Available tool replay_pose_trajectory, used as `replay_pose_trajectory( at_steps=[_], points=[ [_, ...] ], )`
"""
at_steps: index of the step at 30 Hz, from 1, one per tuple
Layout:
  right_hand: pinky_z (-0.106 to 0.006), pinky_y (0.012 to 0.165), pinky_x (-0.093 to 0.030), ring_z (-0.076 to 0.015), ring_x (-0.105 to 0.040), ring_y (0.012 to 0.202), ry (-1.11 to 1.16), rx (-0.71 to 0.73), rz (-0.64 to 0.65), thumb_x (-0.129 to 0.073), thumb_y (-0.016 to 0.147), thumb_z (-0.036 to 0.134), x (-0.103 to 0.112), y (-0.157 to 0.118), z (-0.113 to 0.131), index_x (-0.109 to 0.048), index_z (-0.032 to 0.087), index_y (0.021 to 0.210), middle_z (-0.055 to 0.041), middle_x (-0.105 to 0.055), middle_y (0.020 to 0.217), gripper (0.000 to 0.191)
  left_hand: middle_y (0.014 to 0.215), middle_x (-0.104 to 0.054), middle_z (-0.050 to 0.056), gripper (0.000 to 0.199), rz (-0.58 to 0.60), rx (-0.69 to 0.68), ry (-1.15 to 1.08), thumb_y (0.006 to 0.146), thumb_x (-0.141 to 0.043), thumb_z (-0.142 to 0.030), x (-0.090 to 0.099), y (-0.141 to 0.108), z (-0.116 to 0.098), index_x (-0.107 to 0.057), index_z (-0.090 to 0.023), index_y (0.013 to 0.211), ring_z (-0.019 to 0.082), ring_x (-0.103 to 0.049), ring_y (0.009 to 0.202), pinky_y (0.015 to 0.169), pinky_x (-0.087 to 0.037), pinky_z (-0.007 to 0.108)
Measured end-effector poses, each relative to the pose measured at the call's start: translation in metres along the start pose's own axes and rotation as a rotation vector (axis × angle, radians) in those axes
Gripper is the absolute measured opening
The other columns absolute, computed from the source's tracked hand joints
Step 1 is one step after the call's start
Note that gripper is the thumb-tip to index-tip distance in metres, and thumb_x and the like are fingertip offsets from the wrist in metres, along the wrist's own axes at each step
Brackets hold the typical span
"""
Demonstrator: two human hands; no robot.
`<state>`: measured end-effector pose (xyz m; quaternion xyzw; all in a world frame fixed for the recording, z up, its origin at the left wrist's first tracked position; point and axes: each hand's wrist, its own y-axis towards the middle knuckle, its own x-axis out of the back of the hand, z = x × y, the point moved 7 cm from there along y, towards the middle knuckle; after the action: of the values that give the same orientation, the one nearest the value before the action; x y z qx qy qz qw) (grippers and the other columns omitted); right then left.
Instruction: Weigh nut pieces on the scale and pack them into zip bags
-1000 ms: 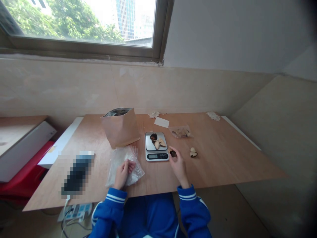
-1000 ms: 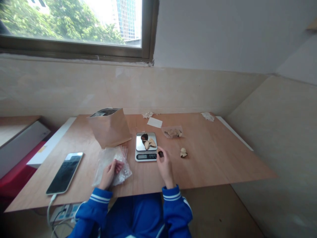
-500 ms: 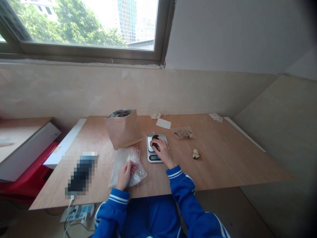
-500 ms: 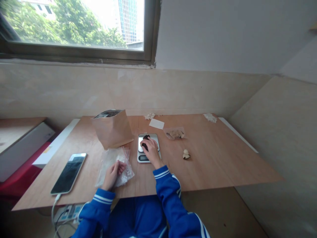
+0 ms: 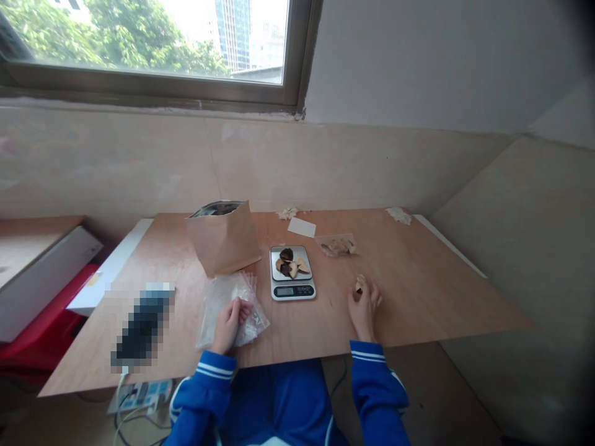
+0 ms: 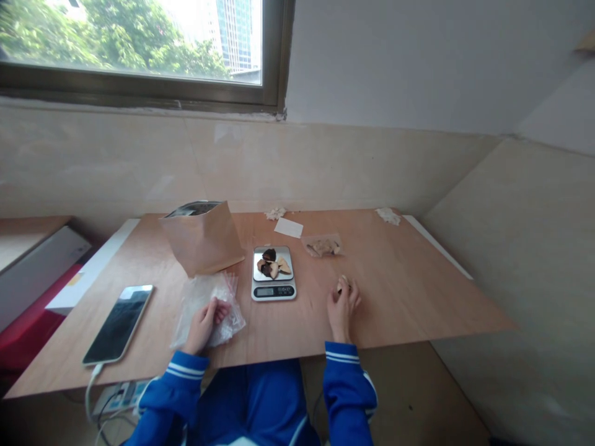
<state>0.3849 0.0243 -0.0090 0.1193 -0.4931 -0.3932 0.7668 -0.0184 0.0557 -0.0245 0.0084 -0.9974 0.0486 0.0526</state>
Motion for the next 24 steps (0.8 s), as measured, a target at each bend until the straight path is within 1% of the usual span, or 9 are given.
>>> replay_pose_trajectory(
  at_steps=[3, 5, 7, 12, 15, 18, 21, 24],
  points=[
    [-0.051, 0.096, -0.041, -0.0315, -0.051, 0.114, 0.101, 0.005, 0.040, -0.048, 0.084, 0.026, -0.009, 0.001, -0.008, -0.057, 0.015, 0.120, -0.0181, -0.051, 0.120, 0.039, 0.064, -0.064, 0.007, 0.066, -0.004, 0.004, 0.002, 0.079, -0.044, -0.073, 0.000, 0.000, -0.001, -0.072, -0.013, 0.076, 0.017, -0.056, 0.059, 0.055, -0.044, 0.028],
    [-0.046, 0.095, -0.044, -0.0282, -0.054, 0.110, 0.172, 0.003, 0.026, -0.046, 0.084, 0.024, -0.010, 0.002, -0.008, -0.059, 0.015, 0.116, -0.0162, -0.052, 0.116, 0.036, 0.065, -0.064, 0.007, 0.067, -0.001, 0.004, 0.002, 0.079, -0.044, -0.073, 0.000, 0.000, -0.002, -0.072, -0.013, 0.077, 0.017, -0.055, 0.059, 0.055, -0.043, 0.028],
    [-0.044, 0.094, -0.046, -0.0271, -0.056, 0.106, 0.208, -0.001, 0.000, -0.046, 0.084, 0.024, -0.009, 0.002, -0.006, -0.061, 0.014, 0.111, -0.0156, -0.054, 0.112, 0.032, 0.065, -0.064, 0.007, 0.066, -0.001, 0.002, 0.004, 0.079, -0.044, -0.073, 0.000, -0.001, -0.002, -0.072, -0.013, 0.077, 0.017, -0.055, 0.059, 0.055, -0.043, 0.028],
    [-0.044, 0.089, -0.048, -0.0261, -0.058, 0.095, 0.219, -0.024, -0.017, -0.047, 0.083, 0.021, -0.005, 0.001, -0.007, -0.062, 0.014, 0.098, -0.0145, -0.057, 0.101, 0.023, 0.065, -0.065, 0.007, 0.064, 0.005, -0.008, 0.009, 0.081, -0.043, -0.071, -0.001, -0.001, -0.002, -0.073, -0.014, 0.077, 0.016, -0.055, 0.059, 0.055, -0.043, 0.027],
    [-0.044, 0.089, -0.047, -0.0254, -0.058, 0.095, 0.236, -0.026, -0.014, -0.045, 0.081, 0.018, -0.005, 0.000, -0.011, -0.062, 0.015, 0.094, -0.0142, -0.058, 0.099, 0.022, 0.064, -0.064, 0.006, 0.064, 0.008, -0.011, 0.013, 0.081, -0.043, -0.071, -0.001, -0.001, -0.003, -0.072, -0.014, 0.076, 0.016, -0.055, 0.058, 0.054, -0.043, 0.027],
    [-0.045, 0.089, -0.047, -0.0258, -0.058, 0.095, 0.258, -0.028, -0.020, -0.045, 0.081, 0.018, -0.005, 0.000, -0.013, -0.062, 0.015, 0.092, -0.0147, -0.060, 0.099, 0.021, 0.064, -0.064, 0.006, 0.064, 0.016, -0.012, 0.013, 0.082, -0.043, -0.070, -0.002, -0.001, -0.003, -0.072, -0.013, 0.078, 0.016, -0.055, 0.058, 0.054, -0.043, 0.027],
    [-0.046, 0.089, -0.046, -0.0265, -0.057, 0.097, 0.314, -0.038, -0.004, -0.047, 0.082, 0.023, -0.007, -0.001, -0.005, -0.061, 0.016, 0.096, -0.0151, -0.062, 0.101, 0.021, 0.064, -0.064, 0.006, 0.063, 0.018, -0.009, 0.004, 0.083, -0.042, -0.068, -0.001, -0.001, -0.002, -0.072, -0.013, 0.079, 0.016, -0.054, 0.058, 0.054, -0.043, 0.027],
    [-0.044, 0.089, -0.047, -0.0256, -0.057, 0.100, 0.464, -0.044, 0.083, -0.052, 0.083, 0.029, -0.018, 0.001, 0.021, -0.058, 0.017, 0.107, -0.0139, -0.062, 0.107, 0.027, 0.065, -0.064, 0.006, 0.062, 0.024, -0.003, 0.006, 0.084, -0.042, -0.067, -0.002, -0.001, -0.001, -0.071, -0.013, 0.079, 0.016, -0.054, 0.058, 0.054, -0.042, 0.027]
  ],
)
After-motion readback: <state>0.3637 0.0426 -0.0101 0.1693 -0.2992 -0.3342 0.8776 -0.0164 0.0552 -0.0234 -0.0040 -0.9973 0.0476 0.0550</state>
